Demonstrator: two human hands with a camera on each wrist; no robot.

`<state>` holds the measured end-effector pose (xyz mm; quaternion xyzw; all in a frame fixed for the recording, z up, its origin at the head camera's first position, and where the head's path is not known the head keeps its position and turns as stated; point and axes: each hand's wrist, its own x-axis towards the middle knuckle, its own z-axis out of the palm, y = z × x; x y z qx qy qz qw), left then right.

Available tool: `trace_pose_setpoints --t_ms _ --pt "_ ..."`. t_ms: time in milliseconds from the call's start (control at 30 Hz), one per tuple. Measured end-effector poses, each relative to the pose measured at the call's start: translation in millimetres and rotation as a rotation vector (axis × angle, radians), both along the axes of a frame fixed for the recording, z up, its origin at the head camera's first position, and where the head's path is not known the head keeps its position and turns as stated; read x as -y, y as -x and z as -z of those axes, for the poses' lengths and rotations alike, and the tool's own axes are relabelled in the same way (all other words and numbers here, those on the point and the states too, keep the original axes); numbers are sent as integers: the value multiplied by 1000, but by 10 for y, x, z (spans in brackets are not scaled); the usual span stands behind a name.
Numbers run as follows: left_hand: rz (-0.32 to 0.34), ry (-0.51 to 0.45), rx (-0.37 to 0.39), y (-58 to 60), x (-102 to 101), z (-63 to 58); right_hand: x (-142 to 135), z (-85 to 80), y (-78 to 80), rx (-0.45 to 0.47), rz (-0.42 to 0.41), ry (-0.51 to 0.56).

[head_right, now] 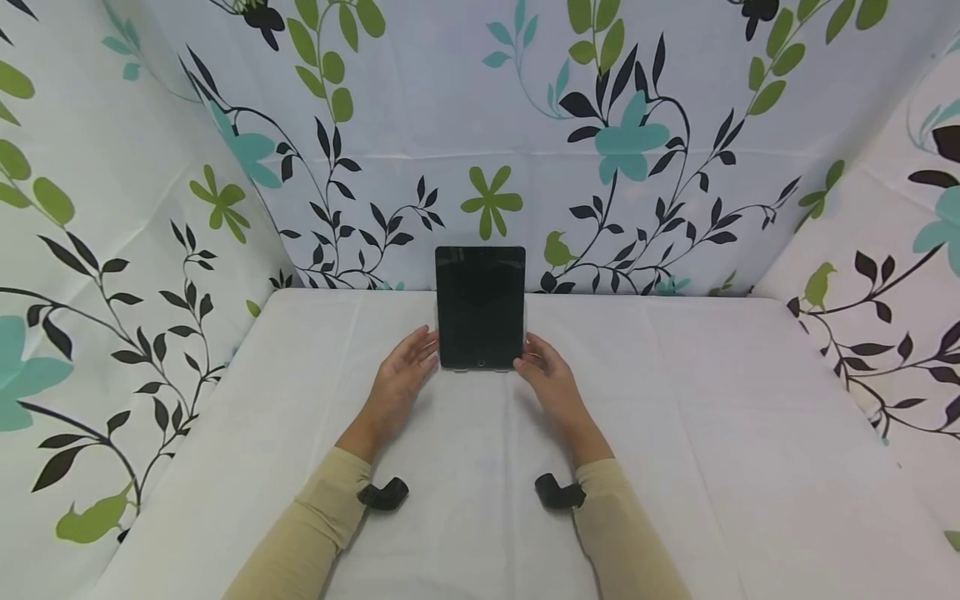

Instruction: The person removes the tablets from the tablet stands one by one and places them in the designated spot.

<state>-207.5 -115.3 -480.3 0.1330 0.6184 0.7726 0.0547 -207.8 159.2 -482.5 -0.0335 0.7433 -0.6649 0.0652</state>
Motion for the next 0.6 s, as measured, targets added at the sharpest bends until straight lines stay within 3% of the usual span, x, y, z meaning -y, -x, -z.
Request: trace_pose_setpoints --t_ms 333,533,600 --pt "17 62 27 77 64 85 30 1 31 -15 42 27" --pt "-54 96 89 151 43 73 106 16 112 43 164 24" --pt "-102 157 81 173 2 57 140 18 141 46 219 9"
